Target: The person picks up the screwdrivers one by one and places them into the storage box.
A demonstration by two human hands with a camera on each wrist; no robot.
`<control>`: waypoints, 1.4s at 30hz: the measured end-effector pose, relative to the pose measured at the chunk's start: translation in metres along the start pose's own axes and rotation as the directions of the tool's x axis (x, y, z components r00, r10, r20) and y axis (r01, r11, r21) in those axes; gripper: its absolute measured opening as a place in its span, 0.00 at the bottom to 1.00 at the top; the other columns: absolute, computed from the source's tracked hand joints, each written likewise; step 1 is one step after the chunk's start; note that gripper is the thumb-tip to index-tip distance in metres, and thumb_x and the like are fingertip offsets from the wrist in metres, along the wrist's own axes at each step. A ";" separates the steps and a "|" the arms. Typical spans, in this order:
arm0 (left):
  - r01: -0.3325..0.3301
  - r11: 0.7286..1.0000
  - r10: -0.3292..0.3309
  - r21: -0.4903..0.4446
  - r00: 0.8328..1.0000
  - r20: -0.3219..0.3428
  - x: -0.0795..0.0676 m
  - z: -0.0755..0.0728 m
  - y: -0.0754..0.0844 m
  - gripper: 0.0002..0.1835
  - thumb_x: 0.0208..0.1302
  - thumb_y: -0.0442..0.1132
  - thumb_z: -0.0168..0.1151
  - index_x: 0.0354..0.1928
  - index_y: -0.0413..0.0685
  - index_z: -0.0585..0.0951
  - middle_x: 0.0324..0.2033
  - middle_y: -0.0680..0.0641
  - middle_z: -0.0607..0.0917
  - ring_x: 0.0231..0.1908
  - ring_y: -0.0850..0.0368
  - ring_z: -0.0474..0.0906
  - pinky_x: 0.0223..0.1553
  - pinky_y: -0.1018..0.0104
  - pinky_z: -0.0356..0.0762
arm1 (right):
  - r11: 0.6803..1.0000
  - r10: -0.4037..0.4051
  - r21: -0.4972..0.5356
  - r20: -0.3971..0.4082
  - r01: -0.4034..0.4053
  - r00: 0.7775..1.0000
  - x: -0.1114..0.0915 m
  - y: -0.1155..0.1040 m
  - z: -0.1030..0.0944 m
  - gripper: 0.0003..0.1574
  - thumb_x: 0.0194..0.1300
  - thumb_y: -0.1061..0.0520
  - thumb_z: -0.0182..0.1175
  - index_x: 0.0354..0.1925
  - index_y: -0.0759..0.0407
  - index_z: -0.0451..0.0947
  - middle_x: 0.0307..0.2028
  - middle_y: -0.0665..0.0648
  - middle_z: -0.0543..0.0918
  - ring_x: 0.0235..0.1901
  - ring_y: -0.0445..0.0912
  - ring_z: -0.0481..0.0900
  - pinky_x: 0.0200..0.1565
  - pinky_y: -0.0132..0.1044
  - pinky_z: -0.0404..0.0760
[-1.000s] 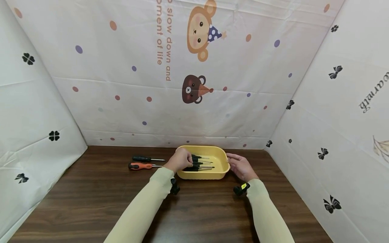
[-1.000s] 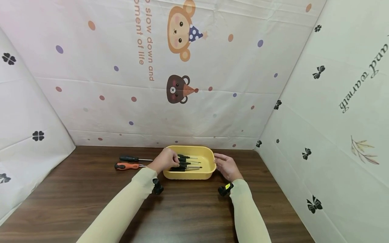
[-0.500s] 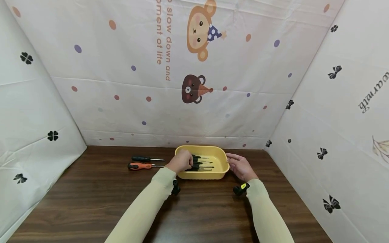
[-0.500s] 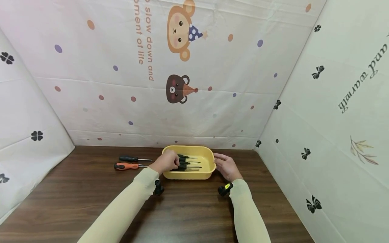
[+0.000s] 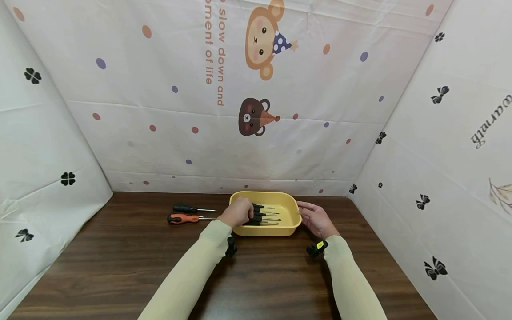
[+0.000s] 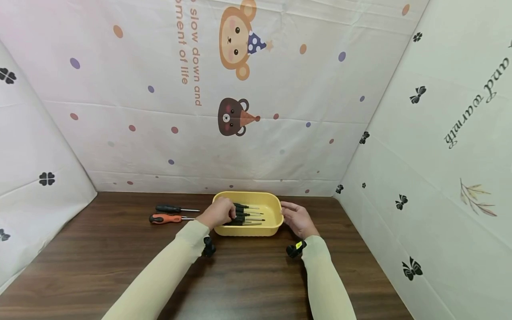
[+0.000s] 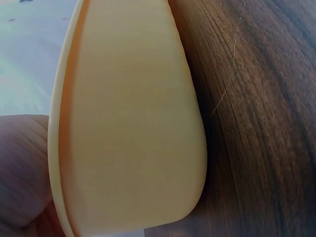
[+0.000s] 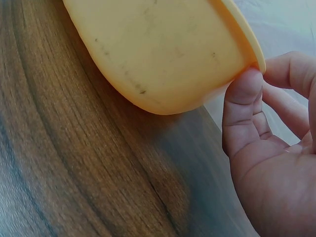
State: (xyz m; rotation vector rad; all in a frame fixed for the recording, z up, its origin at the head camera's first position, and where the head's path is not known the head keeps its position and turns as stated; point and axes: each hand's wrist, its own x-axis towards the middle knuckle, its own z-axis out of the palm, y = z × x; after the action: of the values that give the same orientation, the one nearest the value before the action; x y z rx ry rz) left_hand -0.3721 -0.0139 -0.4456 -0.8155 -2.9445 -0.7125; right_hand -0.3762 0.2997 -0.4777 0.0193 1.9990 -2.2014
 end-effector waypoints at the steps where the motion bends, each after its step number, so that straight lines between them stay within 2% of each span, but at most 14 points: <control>1: -0.002 1.000 0.002 0.000 1.000 -0.002 0.000 0.000 0.000 0.19 0.56 0.16 0.61 0.25 0.48 0.90 0.35 0.51 0.90 0.29 0.64 0.74 0.34 0.67 0.75 | 1.000 0.001 -0.001 -0.004 -0.001 1.000 0.000 0.000 0.000 0.33 0.74 0.65 0.59 0.72 0.71 0.65 0.48 0.54 0.87 0.40 0.41 0.87 0.41 0.32 0.86; 6: -0.021 1.000 0.021 0.002 1.000 -0.003 -0.001 -0.001 0.000 0.22 0.55 0.13 0.56 0.18 0.46 0.85 0.24 0.54 0.86 0.25 0.63 0.63 0.32 0.64 0.65 | 1.000 0.002 -0.007 -0.017 -0.002 1.000 0.001 0.001 0.000 0.32 0.73 0.65 0.59 0.72 0.71 0.66 0.47 0.54 0.88 0.39 0.41 0.87 0.41 0.33 0.86; 9: -0.032 0.999 0.032 0.012 0.999 0.005 -0.001 0.000 0.000 0.24 0.55 0.13 0.55 0.13 0.50 0.73 0.18 0.55 0.75 0.25 0.60 0.58 0.32 0.63 0.62 | 1.000 0.004 -0.014 -0.019 -0.004 1.000 0.001 0.001 0.000 0.32 0.73 0.65 0.59 0.72 0.71 0.66 0.47 0.54 0.88 0.39 0.41 0.87 0.42 0.33 0.86; 11: -0.032 0.999 0.032 0.016 0.999 -0.006 -0.001 0.000 -0.001 0.23 0.57 0.15 0.58 0.15 0.51 0.77 0.20 0.57 0.76 0.25 0.63 0.63 0.32 0.66 0.66 | 1.000 0.004 -0.027 -0.016 -0.004 1.000 0.001 0.002 -0.001 0.33 0.74 0.64 0.58 0.73 0.71 0.65 0.48 0.54 0.87 0.40 0.40 0.86 0.42 0.33 0.86; 13: -0.035 0.999 0.035 0.019 0.999 -0.003 -0.002 -0.001 -0.002 0.18 0.59 0.19 0.62 0.20 0.50 0.82 0.24 0.56 0.81 0.28 0.64 0.72 0.34 0.67 0.75 | 0.999 0.005 -0.033 -0.017 -0.005 1.000 0.001 0.002 -0.001 0.32 0.75 0.64 0.58 0.73 0.71 0.65 0.49 0.54 0.87 0.40 0.40 0.86 0.42 0.32 0.85; 15: -0.044 0.999 0.045 0.019 0.999 -0.005 -0.003 -0.002 -0.003 0.12 0.62 0.23 0.66 0.31 0.48 0.90 0.33 0.53 0.88 0.36 0.61 0.83 0.40 0.64 0.84 | 1.000 0.005 -0.030 -0.020 -0.006 1.000 0.001 0.002 -0.001 0.32 0.75 0.64 0.57 0.73 0.70 0.65 0.50 0.55 0.87 0.40 0.40 0.86 0.42 0.32 0.85; 17: -0.070 0.997 0.070 0.018 0.997 -0.008 -0.004 -0.004 -0.005 0.09 0.63 0.27 0.69 0.39 0.48 0.91 0.39 0.51 0.91 0.42 0.56 0.86 0.45 0.60 0.86 | 1.000 0.005 -0.024 -0.021 -0.005 1.000 0.000 0.002 0.000 0.31 0.75 0.65 0.57 0.73 0.70 0.65 0.50 0.56 0.87 0.40 0.40 0.86 0.41 0.32 0.85; 20: -0.106 0.994 0.106 -0.009 0.994 -0.010 -0.007 -0.006 -0.009 0.07 0.65 0.29 0.68 0.42 0.46 0.91 0.41 0.49 0.91 0.42 0.55 0.86 0.45 0.58 0.86 | 1.000 0.005 -0.017 -0.016 -0.005 1.000 0.000 0.001 0.000 0.32 0.75 0.65 0.57 0.73 0.71 0.64 0.50 0.56 0.87 0.40 0.40 0.86 0.41 0.32 0.85; 23: -0.116 0.992 0.115 -0.052 0.993 -0.023 -0.011 -0.008 -0.013 0.08 0.68 0.31 0.67 0.44 0.46 0.91 0.42 0.49 0.90 0.42 0.55 0.86 0.45 0.58 0.85 | 1.000 0.001 -0.017 -0.005 -0.001 1.000 0.000 0.001 -0.001 0.33 0.75 0.65 0.57 0.73 0.72 0.63 0.48 0.54 0.87 0.40 0.40 0.86 0.41 0.31 0.85; 30: -0.054 0.986 0.041 -0.156 0.996 -0.081 -0.019 -0.009 -0.022 0.10 0.68 0.34 0.68 0.49 0.47 0.89 0.46 0.49 0.89 0.49 0.52 0.85 0.52 0.54 0.84 | 1.000 -0.003 -0.001 0.015 0.003 1.000 -0.002 0.000 0.000 0.35 0.75 0.65 0.58 0.74 0.73 0.61 0.46 0.53 0.87 0.39 0.39 0.86 0.41 0.31 0.85; 36: -0.080 0.986 0.056 -0.145 0.985 -0.163 -0.028 -0.015 -0.029 0.12 0.66 0.34 0.71 0.50 0.46 0.88 0.51 0.48 0.88 0.55 0.47 0.83 0.58 0.50 0.81 | 1.000 -0.003 -0.002 0.000 0.003 1.000 -0.004 -0.001 0.001 0.34 0.74 0.66 0.58 0.73 0.73 0.62 0.45 0.52 0.88 0.38 0.39 0.86 0.41 0.32 0.85; 39: -0.087 0.986 0.058 -0.144 0.979 -0.196 -0.034 -0.016 -0.033 0.13 0.66 0.34 0.71 0.51 0.47 0.88 0.52 0.48 0.86 0.55 0.47 0.82 0.57 0.49 0.80 | 1.000 -0.002 0.002 0.006 0.002 1.000 -0.003 -0.001 0.001 0.34 0.74 0.66 0.58 0.74 0.73 0.62 0.45 0.52 0.88 0.38 0.39 0.86 0.41 0.32 0.85; 42: -0.087 0.980 0.044 -0.178 0.971 -0.235 -0.042 -0.015 -0.039 0.13 0.65 0.34 0.71 0.51 0.47 0.88 0.51 0.48 0.85 0.49 0.47 0.82 0.51 0.51 0.82 | 1.000 0.001 0.007 0.008 -0.002 1.000 -0.003 -0.001 0.001 0.34 0.74 0.66 0.57 0.74 0.73 0.62 0.44 0.53 0.88 0.38 0.39 0.86 0.41 0.32 0.85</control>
State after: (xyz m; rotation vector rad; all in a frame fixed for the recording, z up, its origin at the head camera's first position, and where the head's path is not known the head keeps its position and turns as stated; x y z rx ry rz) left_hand -0.3567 -0.0698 -0.4541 -0.7772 -2.6620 -1.0167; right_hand -0.3732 0.2986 -0.4764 0.0130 1.9864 -2.2043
